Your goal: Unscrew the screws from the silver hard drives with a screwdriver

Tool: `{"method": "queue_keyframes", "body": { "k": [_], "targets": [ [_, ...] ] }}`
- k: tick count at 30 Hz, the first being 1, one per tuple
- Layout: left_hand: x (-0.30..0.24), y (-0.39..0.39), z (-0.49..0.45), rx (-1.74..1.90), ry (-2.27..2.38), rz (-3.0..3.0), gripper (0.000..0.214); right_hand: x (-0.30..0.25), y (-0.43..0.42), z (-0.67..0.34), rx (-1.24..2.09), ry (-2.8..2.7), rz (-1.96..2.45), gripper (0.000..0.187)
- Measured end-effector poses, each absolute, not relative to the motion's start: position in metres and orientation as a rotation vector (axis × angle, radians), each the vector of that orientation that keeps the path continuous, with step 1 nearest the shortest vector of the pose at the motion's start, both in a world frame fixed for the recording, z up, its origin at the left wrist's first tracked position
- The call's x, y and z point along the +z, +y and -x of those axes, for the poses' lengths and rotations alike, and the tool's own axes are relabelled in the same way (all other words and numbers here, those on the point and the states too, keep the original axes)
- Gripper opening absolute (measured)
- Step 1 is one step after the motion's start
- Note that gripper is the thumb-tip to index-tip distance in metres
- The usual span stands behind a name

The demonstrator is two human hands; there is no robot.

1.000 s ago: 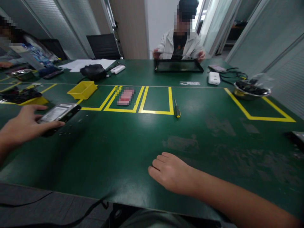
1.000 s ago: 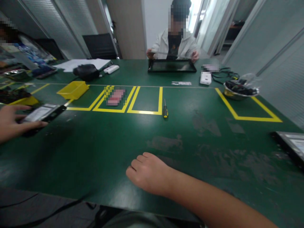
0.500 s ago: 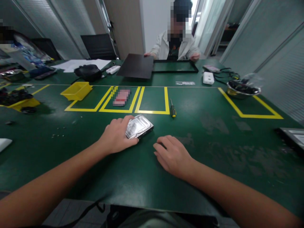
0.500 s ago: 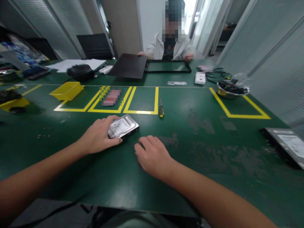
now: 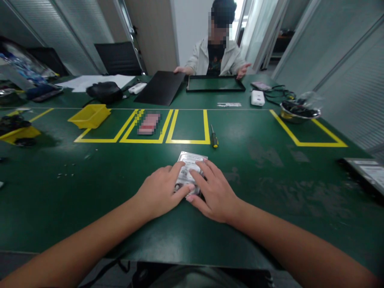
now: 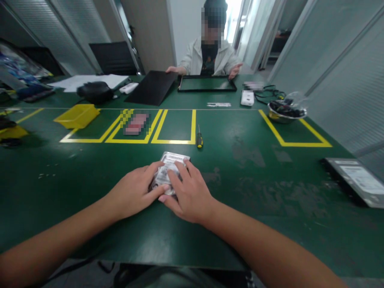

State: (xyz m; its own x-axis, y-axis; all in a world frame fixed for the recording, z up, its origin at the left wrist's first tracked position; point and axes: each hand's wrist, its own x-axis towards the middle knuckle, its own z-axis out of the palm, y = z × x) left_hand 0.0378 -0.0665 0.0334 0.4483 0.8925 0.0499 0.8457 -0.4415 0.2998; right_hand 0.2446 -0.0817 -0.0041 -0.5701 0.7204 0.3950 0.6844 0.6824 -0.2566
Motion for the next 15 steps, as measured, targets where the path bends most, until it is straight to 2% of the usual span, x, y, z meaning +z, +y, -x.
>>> {"method": "queue_keyframes", "body": {
  "k": [4, 6, 11, 15],
  "targets": [
    [0.042, -0.068, -0.030, 0.357, 1.331, -2.217, 0.044, -0.007, -0.085, -0.243, 0.141, -2.559, 1.039, 0.085],
    [0.041, -0.063, -0.020, 0.358, 1.276, -2.072, 0.043, -0.009, -0.087, -0.242, 0.153, -2.615, 1.057, 0.088],
    [0.033, -0.045, 0.024, 0.383, 1.392, -2.129, 0.043, -0.010, -0.089, -0.241, 0.196, -2.657, 1.130, 0.069],
    [0.036, -0.032, 0.078, 0.172, 1.890, -2.271, 0.064, -0.010, -0.087, -0.241, 0.207, -2.680, 1.103, 0.063]
  ]
}}
